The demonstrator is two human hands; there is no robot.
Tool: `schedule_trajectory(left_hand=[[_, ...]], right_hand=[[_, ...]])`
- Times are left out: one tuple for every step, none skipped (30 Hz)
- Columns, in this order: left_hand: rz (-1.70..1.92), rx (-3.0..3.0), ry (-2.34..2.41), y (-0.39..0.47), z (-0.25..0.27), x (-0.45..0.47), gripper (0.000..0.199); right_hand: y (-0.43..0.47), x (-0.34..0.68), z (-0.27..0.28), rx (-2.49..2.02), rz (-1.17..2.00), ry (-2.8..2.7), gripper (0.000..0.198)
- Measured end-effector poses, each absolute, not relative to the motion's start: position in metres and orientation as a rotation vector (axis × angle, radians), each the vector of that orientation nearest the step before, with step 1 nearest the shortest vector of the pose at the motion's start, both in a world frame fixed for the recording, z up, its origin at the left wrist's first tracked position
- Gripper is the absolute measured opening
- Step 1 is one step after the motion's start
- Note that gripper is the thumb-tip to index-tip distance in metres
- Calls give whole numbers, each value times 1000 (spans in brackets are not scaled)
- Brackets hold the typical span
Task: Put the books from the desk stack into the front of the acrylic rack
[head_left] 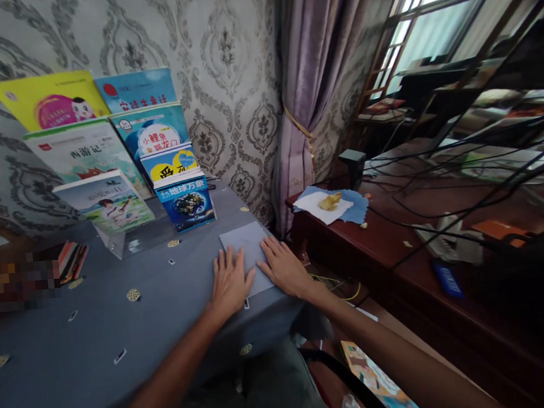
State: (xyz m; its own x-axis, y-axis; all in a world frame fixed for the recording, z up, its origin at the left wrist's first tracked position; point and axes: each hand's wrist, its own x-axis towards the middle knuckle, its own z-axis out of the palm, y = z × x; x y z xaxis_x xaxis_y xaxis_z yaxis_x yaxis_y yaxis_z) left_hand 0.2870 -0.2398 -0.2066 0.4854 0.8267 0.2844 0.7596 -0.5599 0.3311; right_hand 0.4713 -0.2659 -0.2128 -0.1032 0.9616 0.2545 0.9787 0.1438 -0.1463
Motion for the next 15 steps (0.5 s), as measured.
schedule_trajectory(left_hand=[[675,2534,1343,-238,-207,285,55],[732,2491,1302,-235,-208,283,52],[796,2435,1259,-233,-208,281,50],[866,2367,1217,-229,-209,279,48],[939,2284,1178,-226,-209,276,46],[1010,2184,1144,-221,-210,274,45],[1075,2068,1117,-217,-211,272,46],[1128,1938,1101,-212,-211,271,47],[1171,1797,1100,-208,-212,270,48],[1204,1646,1104,-204,-213,269,48],[1227,1487,1103,-200,-213,268,48],[1237,1341,1095,-197,-213,268,47],[1236,1219,1080,-195,-213,267,46],[1226,1127,1057,-193,-212,266,44],[1209,1067,1030,-192,-211,265,43]], right_hand=[[-266,469,-213,-1877,-89,-2136,62],[-266,466,-212,-1876,-90,-2131,64],[-266,462,-212,-1883,-87,-2126,65],[-266,459,-211,-1897,-79,-2117,66],[-267,456,-209,-1916,-69,-2106,67],[-268,453,-208,-1931,-58,-2095,68],[-268,449,-206,-1936,-48,-2089,68],[-269,446,-205,-1933,-39,-2087,68],[-269,443,-204,-1925,-35,-2087,68],[-269,439,-203,-1914,-30,-2090,67],[-269,435,-201,-1901,-23,-2099,67],[-269,431,-200,-1890,-10,-2109,67],[-269,427,-199,-1881,7,-2118,67],[-269,424,-198,-1874,29,-2127,67],[-269,422,-197,-1868,57,-2133,68]])
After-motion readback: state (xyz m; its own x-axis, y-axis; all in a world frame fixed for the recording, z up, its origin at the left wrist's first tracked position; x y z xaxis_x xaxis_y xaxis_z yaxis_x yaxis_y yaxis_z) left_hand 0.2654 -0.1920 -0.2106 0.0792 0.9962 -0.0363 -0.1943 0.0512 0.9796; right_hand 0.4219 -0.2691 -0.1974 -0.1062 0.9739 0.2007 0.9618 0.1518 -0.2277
